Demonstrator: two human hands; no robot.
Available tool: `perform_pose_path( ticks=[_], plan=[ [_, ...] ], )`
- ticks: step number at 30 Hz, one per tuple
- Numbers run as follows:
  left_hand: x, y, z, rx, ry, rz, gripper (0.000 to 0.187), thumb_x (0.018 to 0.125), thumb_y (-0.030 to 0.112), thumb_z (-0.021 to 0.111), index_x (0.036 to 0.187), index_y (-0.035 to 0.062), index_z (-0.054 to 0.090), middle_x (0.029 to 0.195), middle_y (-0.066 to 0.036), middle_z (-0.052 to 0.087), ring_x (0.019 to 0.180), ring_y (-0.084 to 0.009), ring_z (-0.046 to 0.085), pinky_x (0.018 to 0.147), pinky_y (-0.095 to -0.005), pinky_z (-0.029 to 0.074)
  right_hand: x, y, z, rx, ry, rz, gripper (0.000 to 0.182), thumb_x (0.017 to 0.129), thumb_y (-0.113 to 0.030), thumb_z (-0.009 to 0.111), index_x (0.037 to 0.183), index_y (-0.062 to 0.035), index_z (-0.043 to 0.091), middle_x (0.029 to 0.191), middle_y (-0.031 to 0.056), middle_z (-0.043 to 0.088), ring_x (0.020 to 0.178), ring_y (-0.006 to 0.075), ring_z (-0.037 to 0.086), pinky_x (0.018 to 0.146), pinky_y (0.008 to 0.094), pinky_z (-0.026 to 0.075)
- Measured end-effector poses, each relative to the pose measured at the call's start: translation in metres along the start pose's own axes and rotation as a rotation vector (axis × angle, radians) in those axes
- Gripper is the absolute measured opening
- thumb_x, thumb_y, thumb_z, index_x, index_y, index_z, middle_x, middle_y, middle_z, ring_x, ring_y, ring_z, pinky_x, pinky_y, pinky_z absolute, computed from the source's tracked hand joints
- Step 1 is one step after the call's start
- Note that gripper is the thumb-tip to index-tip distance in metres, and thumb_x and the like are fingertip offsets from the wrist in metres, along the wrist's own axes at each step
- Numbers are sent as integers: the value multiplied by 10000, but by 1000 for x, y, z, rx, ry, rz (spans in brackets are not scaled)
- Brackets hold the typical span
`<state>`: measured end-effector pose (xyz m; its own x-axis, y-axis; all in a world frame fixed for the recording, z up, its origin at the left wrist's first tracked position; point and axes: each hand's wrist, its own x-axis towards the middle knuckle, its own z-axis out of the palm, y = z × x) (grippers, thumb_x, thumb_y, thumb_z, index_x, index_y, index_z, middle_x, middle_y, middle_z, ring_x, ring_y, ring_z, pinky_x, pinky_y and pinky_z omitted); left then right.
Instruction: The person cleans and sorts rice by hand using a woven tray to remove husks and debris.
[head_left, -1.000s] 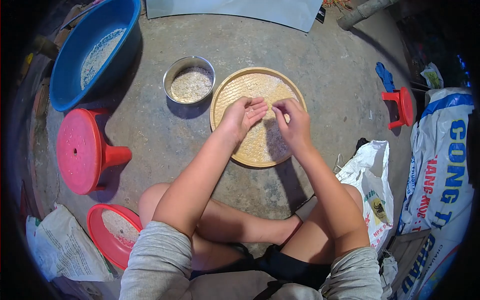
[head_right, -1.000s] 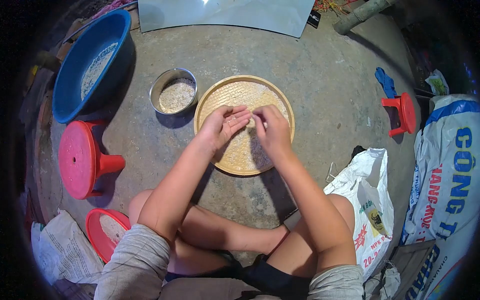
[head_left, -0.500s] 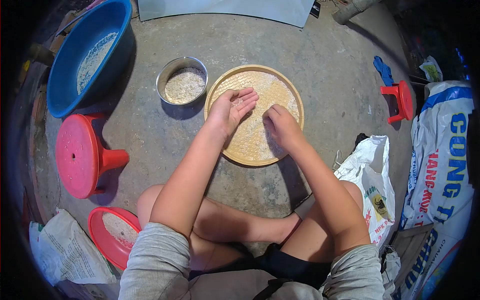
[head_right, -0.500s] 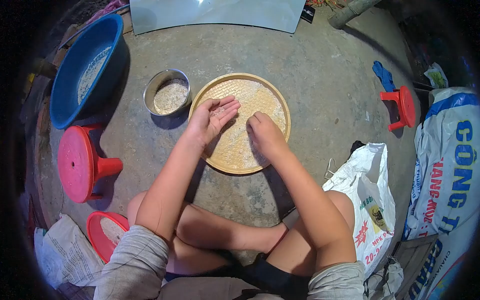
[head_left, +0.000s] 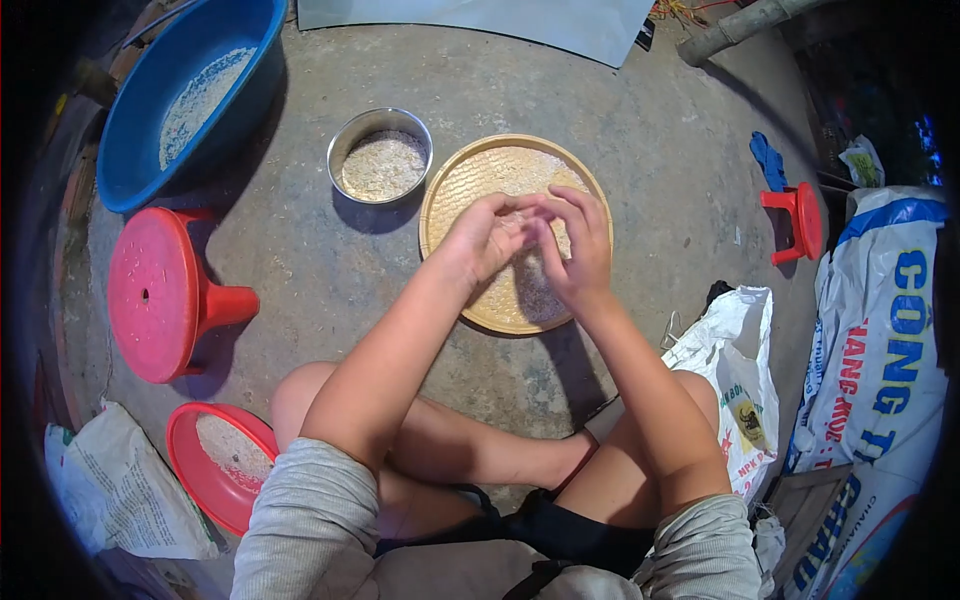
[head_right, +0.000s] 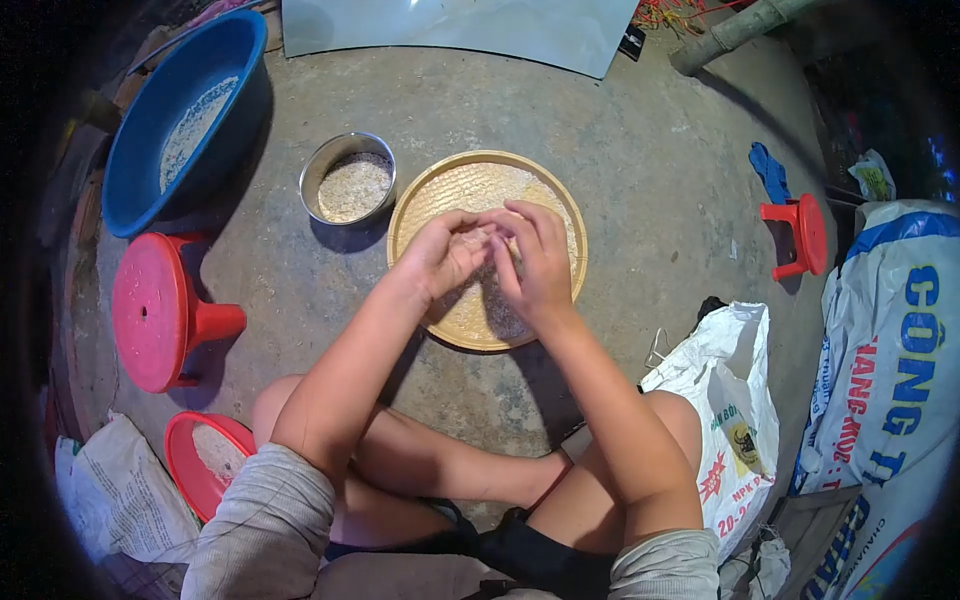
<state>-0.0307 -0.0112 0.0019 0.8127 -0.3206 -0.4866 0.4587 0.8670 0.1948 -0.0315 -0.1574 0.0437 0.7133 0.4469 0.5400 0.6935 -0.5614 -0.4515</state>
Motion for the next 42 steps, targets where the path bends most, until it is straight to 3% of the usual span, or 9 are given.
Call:
perform_pose_path(
  ticks=[5, 13, 17, 22, 26, 30, 38, 40, 42],
  plan=[
    [0, 19, -3, -30, 23, 83, 411, 967, 114, 323, 1262, -159, 408, 1257, -281, 497, 1190, -327, 533, 989, -378, 500, -23, 28, 16, -59, -68, 141, 330, 804, -51, 624, 1123, -10, 548, 1175, 190, 535, 1103, 360, 510, 957, 433, 409],
    [-7, 24, 5, -63, -59, 101, 436, 983, 140, 294, 1293, -152, 386, 1303, -278, 472, 1219, -344, 508, 1013, -399, 478, -36, 37, 20, -28, -441, 120, 177, 781, -43, 637, 953, -19, 603, 928, 149, 572, 897, 333, 579, 761, 395, 492],
    [-6, 26, 3, -44, -6, 110, 438, 985, 148, 289, 1288, -151, 392, 1303, -278, 473, 1222, -348, 505, 1014, -401, 476, -35, 38, 17, 22, -380, 199, 124, 789, -17, 633, 911, -15, 611, 893, 153, 577, 846, 334, 592, 733, 387, 494],
    [3, 18, -9, 37, 92, 108, 427, 988, 157, 302, 1272, -138, 422, 1264, -257, 507, 1152, -325, 553, 980, -388, 497, -7, 5, 4, 126, -45, 200, 158, 809, 11, 635, 967, -4, 631, 929, 128, 608, 837, 298, 630, 751, 380, 502],
    [14, 7, -24, 70, -15, 10, 395, 985, 154, 330, 1239, -114, 469, 1145, -206, 580, 997, -263, 606, 921, -362, 516, -1, -6, 5, 181, -153, 105, 206, 806, 6, 638, 1013, -1, 633, 1091, 149, 608, 992, 291, 618, 846, 345, 505],
    [0, 19, -2, 5, 103, 42, 351, 976, 109, 348, 1180, -144, 480, 1091, -229, 590, 965, -271, 630, 896, -340, 545, -16, 20, 12, 61, -74, 183, 267, 833, -23, 606, 1099, -3, 586, 1168, 173, 574, 1089, 339, 567, 931, 386, 463],
    [-49, 89, 23, 547, 254, 782, 343, 940, 105, 449, 1091, -193, 530, 1077, -265, 600, 1036, -281, 617, 874, -306, 557, -37, 35, 20, -56, -304, 137, 309, 830, -69, 622, 1132, -15, 585, 1216, 165, 553, 1168, 339, 504, 982, 404, 418],
    [-48, 102, 6, 656, 308, 814, 347, 942, 127, 466, 1136, -144, 561, 1114, -216, 618, 1057, -257, 614, 889, -311, 526, -35, 32, 19, -83, -310, 139, 324, 799, -68, 633, 1111, 1, 584, 1175, 176, 559, 1138, 359, 509, 974, 432, 424],
    [-38, 109, -17, 1178, 468, 820, 361, 939, 203, 494, 1160, -62, 596, 1146, -195, 634, 1058, -257, 619, 925, -340, 474, -34, 33, 19, -74, -318, 137, 322, 798, -68, 634, 1109, 0, 587, 1176, 176, 558, 1139, 359, 509, 975, 432, 423]
  ],
)
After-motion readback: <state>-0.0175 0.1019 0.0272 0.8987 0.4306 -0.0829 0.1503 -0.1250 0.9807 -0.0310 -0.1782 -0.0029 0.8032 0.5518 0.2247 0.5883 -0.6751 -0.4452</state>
